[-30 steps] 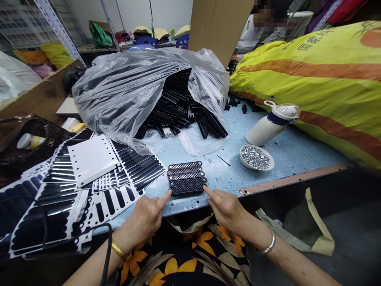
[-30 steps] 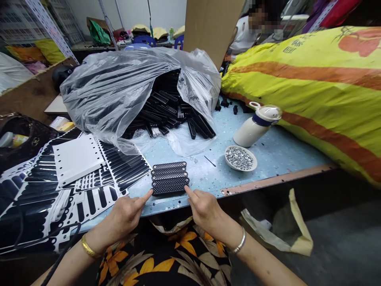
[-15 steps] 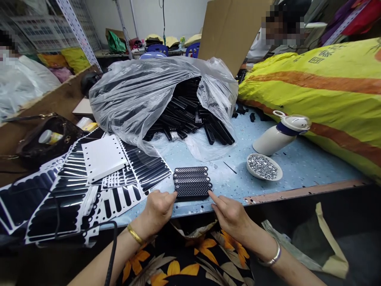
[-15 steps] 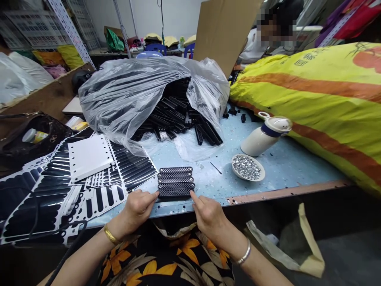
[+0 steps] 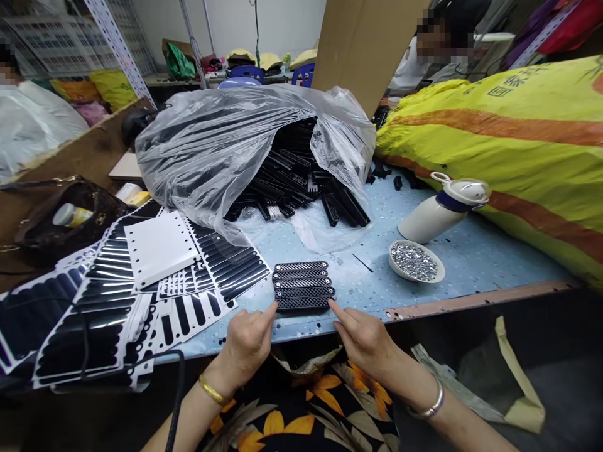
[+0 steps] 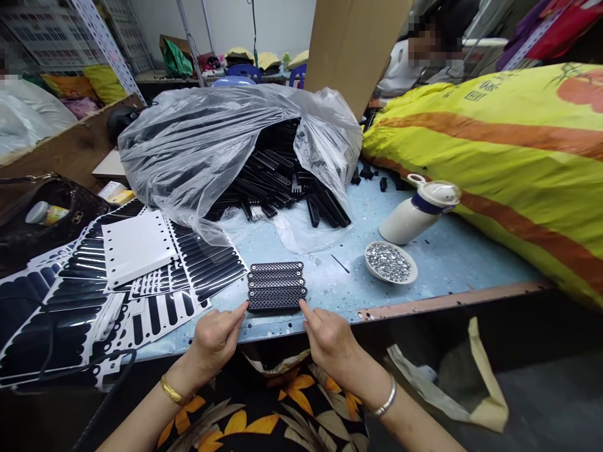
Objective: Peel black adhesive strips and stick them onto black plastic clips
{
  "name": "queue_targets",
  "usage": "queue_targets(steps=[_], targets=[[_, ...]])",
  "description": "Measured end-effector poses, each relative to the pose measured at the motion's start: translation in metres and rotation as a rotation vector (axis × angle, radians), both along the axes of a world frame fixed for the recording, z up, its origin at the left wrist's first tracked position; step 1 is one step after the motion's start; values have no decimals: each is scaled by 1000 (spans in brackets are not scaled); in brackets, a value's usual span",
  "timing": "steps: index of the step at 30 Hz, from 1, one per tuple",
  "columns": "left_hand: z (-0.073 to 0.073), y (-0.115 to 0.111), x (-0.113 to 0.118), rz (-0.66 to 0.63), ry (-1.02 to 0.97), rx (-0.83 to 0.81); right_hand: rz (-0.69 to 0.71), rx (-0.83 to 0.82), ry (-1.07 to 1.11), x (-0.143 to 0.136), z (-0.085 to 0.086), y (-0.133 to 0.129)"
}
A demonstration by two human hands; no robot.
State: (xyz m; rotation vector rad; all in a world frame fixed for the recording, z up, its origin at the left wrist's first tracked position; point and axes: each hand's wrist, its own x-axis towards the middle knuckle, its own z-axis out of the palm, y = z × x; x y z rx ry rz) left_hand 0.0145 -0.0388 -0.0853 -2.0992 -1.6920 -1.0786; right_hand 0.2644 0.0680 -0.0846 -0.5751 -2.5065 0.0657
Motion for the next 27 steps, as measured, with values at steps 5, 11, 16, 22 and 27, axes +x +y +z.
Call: queue_targets(steps=[5,11,16,22,27], targets=[[-4,-4,0,12,143,-17,-2,-6,-7,0,1,-1],[-5,-10,-1,24,266,-101,12,-20,-18,0,4,-1],[11,-4,-9,-66,267,-219,22,-12,-12,-2,7,0],[16,4,-12,-105,-242,-312,-11,-218,96,-3,11,1],[-5,17,-11,76,-746,-514,-181,-267,118,-1,-2,15]])
